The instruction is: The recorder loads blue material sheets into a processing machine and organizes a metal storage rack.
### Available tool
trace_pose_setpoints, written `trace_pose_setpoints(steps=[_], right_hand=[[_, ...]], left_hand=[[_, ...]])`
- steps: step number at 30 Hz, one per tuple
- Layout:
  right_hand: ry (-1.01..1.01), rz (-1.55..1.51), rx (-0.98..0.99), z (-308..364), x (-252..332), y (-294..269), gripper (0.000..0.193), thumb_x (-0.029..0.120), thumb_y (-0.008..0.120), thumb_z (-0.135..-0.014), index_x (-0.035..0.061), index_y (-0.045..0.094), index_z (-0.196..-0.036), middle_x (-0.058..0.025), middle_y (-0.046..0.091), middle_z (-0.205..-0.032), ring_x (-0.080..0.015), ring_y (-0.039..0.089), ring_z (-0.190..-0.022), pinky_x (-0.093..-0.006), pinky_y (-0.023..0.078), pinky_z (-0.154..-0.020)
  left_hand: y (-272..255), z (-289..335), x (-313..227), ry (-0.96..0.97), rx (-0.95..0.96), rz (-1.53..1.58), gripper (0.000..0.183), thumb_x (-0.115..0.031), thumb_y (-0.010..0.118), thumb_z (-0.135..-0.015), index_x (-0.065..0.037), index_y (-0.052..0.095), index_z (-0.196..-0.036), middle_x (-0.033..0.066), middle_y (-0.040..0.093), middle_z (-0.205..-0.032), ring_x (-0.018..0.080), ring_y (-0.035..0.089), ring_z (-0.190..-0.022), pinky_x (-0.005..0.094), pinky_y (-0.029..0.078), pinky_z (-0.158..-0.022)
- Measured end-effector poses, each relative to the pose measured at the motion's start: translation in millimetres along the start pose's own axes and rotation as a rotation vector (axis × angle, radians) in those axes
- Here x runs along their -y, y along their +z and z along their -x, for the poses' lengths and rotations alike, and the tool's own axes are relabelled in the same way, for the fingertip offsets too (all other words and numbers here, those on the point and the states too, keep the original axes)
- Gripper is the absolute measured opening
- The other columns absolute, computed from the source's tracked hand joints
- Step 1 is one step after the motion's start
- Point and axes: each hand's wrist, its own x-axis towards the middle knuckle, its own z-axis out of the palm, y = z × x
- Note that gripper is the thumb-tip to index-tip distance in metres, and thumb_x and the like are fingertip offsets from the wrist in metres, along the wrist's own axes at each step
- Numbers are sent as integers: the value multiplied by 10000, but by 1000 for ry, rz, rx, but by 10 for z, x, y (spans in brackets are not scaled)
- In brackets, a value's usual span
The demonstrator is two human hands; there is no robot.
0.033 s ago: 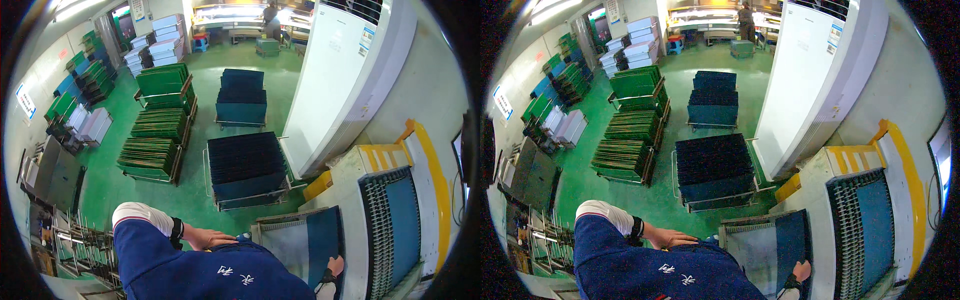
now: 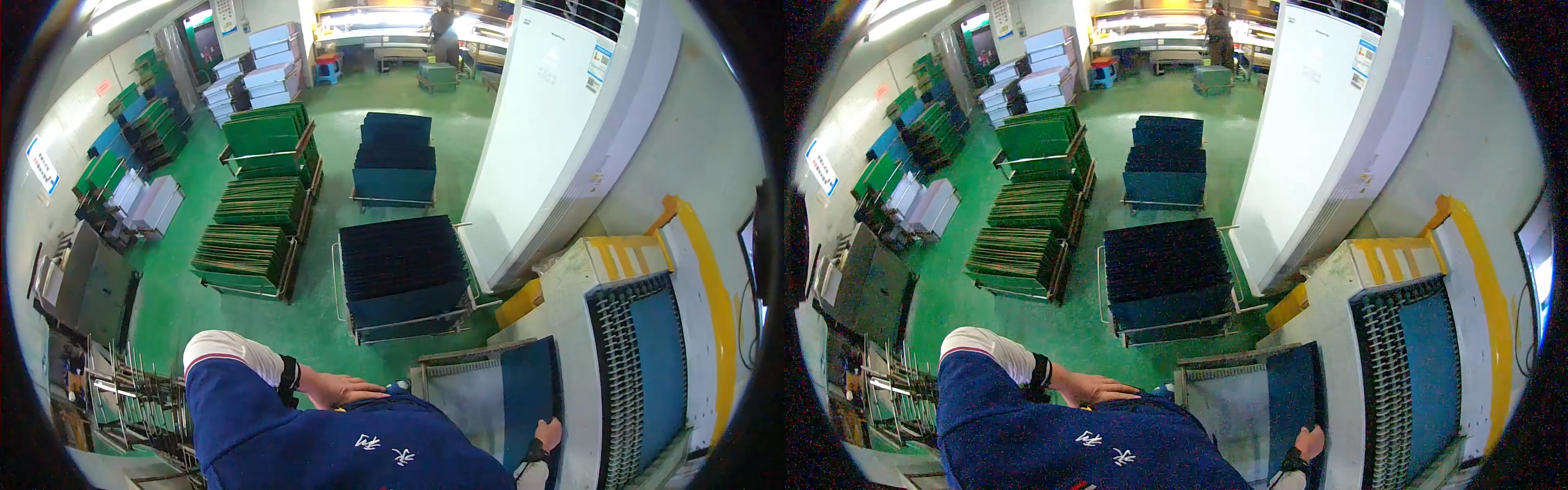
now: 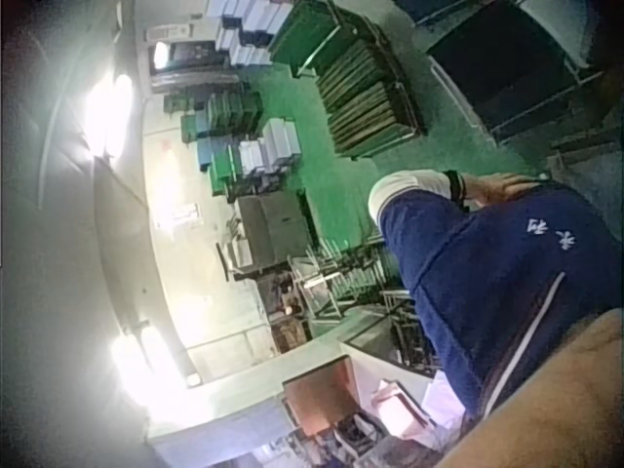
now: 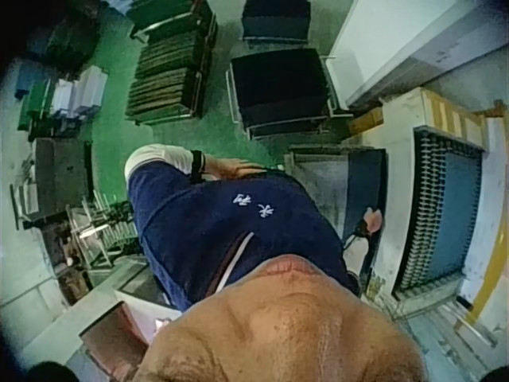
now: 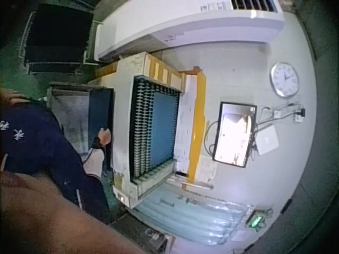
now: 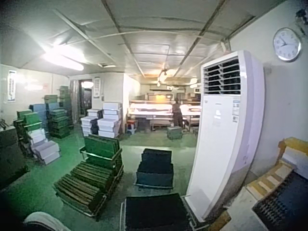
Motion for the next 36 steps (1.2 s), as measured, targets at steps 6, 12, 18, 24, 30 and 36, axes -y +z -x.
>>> trace_pose_setpoints(steps=[6, 12, 18, 24, 30, 36], right_hand=[[5, 23, -3, 10, -42, 6, 473, 178, 746, -740, -29, 629, -1149, -228, 636, -1151, -379, 591, -1103, -435, 467, -936], [-3, 41, 11, -6, -45, 64, 498, 188, 754, -744, -35, 616, -1166, -224, 629, -1173, -373, 581, -1123, -435, 459, -949], [-28, 57, 31, 61, -106, 134, 510, 196, 743, -750, -49, 604, -1176, -236, 618, -1189, -382, 572, -1131, -438, 452, -957], [-55, -7, 51, 307, 86, 47, 469, 176, 727, -752, -58, 618, -1143, -258, 626, -1149, -398, 576, -1114, -448, 455, -946], [-130, 49, -20, 247, -46, -63, 435, 163, 715, -742, -64, 633, -1104, -265, 645, -1075, -425, 595, -1049, -463, 468, -905], [-90, 68, -69, 467, 310, -1088, 465, 189, 777, -711, -50, 634, -1084, -268, 645, -1025, -439, 607, -991, -477, 481, -859]], left_hand=[[-11, 21, -27, -16, 13, 12, 1016, -379, 620, -742, -77, 61, -1533, 247, 165, -1542, 440, 301, -1367, 504, 283, -1110], [33, 84, -34, -17, -24, -8, 1046, -401, 697, -770, -115, 45, -1537, 237, 191, -1531, 429, 307, -1365, 483, 303, -1110], [63, 126, -16, -28, -17, -31, 1069, -368, 719, -747, -133, 41, -1539, 223, 183, -1539, 424, 297, -1372, 492, 306, -1107], [13, 158, -116, -34, -32, 6, 1102, -251, 721, -681, -114, 43, -1539, 230, 164, -1550, 426, 263, -1396, 492, 255, -1137], [41, 101, -39, -35, -35, -18, 1164, -196, 754, -608, -134, 57, -1538, 207, 167, -1555, 421, 263, -1396, 496, 266, -1139], [-45, 94, -116, -29, -34, 12, 1186, -160, 764, -582, -138, 60, -1536, 199, 165, -1555, 425, 260, -1395, 504, 269, -1136]])
